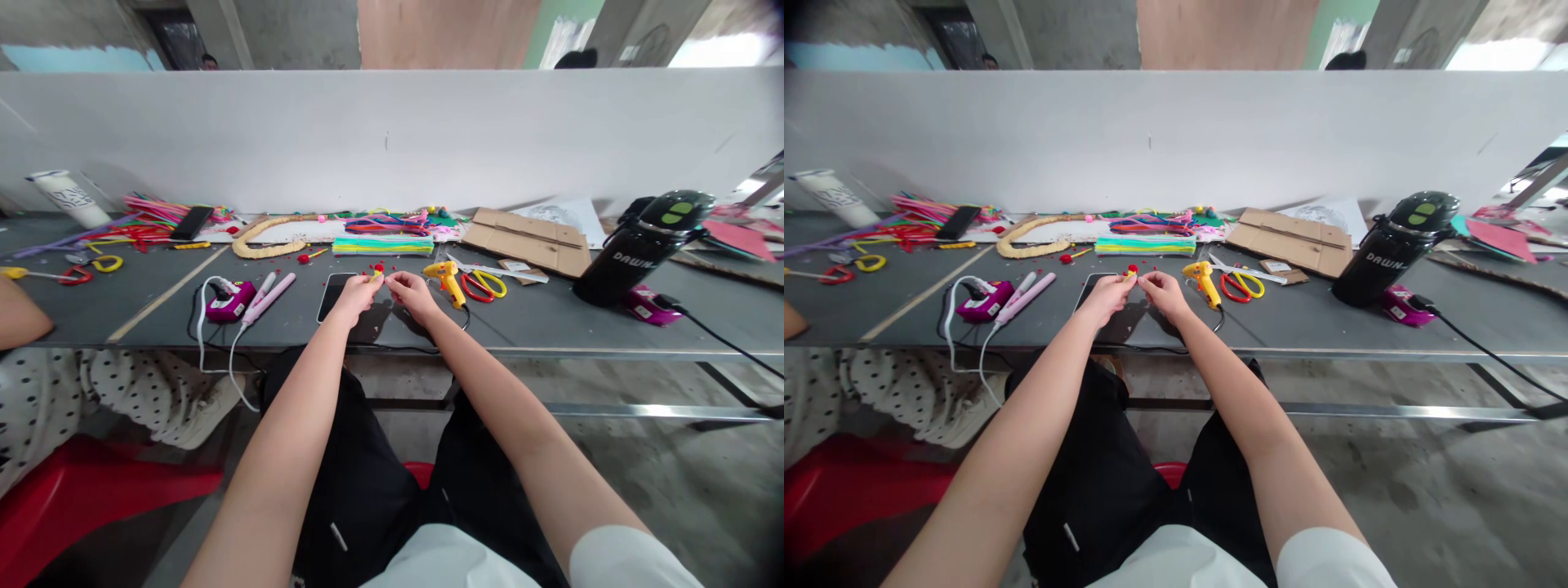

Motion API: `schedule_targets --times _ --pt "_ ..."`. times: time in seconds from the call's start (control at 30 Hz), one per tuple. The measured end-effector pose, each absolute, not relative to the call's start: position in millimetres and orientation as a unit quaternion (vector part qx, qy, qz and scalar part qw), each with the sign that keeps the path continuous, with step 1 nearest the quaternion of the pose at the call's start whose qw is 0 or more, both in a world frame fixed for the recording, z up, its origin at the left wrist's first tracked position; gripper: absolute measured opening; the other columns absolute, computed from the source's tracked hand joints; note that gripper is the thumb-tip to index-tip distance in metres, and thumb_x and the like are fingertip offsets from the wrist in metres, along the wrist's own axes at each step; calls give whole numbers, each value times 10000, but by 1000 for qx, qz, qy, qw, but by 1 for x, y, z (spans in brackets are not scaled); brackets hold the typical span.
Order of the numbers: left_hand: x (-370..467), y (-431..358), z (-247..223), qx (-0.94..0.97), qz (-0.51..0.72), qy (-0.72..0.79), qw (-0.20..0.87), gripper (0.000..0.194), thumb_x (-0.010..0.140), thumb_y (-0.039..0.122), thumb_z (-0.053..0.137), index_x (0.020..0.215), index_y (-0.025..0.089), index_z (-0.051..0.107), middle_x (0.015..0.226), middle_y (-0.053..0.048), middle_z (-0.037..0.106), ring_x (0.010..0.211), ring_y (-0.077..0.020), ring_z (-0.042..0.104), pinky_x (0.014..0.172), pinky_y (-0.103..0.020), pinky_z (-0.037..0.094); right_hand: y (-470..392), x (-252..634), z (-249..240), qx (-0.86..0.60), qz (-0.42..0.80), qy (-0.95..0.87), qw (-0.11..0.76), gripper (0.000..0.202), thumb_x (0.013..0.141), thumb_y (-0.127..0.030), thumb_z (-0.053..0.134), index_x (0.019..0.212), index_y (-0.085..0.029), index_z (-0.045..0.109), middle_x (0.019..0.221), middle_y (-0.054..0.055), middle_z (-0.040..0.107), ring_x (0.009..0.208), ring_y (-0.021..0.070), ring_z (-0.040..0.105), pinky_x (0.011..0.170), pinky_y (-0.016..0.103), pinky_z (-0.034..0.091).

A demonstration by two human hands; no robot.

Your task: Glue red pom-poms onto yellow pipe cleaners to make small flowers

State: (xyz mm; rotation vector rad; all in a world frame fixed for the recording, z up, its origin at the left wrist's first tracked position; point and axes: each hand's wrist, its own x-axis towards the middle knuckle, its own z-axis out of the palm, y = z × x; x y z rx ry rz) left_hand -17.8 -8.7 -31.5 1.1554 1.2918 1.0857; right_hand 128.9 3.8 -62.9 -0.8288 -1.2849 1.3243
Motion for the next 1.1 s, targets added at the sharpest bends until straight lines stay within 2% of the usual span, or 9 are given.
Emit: schedule_targets --times 0.2,0.4,0.73,0.93,1.1 --pt "-18 -6 -36 502 456 528 511 396 882 389 720 650 181 474 518 69 345 423 -48 261 424 -198 160 5 128 -62 -330 585 -524 523 504 617 -592 842 802 -186 608 587 -71 488 502 67 382 496 247 264" --pt "-20 -1 -43 523 461 517 496 329 908 353 669 676 176 518 522 73 329 447 -63 257 446 -209 159 6 129 -62 -316 615 -512 509 500 606 -571 854 809 -179 619 585 -70 477 508 67 371 502 249 245" --pt "-17 -5 -37 529 478 506 486 287 869 361 709 703 167 579 532 73 368 468 -69 261 460 -220 181 2 132 -55 -284 661 -503 479 483 609 -534 876 770 -179 591 647 -57 451 548 65 370 513 232 236" --pt "-17 -8 -33 511 475 496 517 271 881 337 701 721 164 567 544 77 355 440 -52 259 435 -200 166 1 133 -52 -286 665 -499 475 486 585 -538 884 758 -182 602 643 -51 451 558 74 372 507 233 255" --pt "-18 -11 -28 481 448 484 578 282 925 382 646 767 167 554 548 88 318 389 -42 230 393 -189 147 6 136 -56 -314 635 -480 518 496 576 -558 874 790 -200 606 641 -52 473 562 80 376 500 229 259"
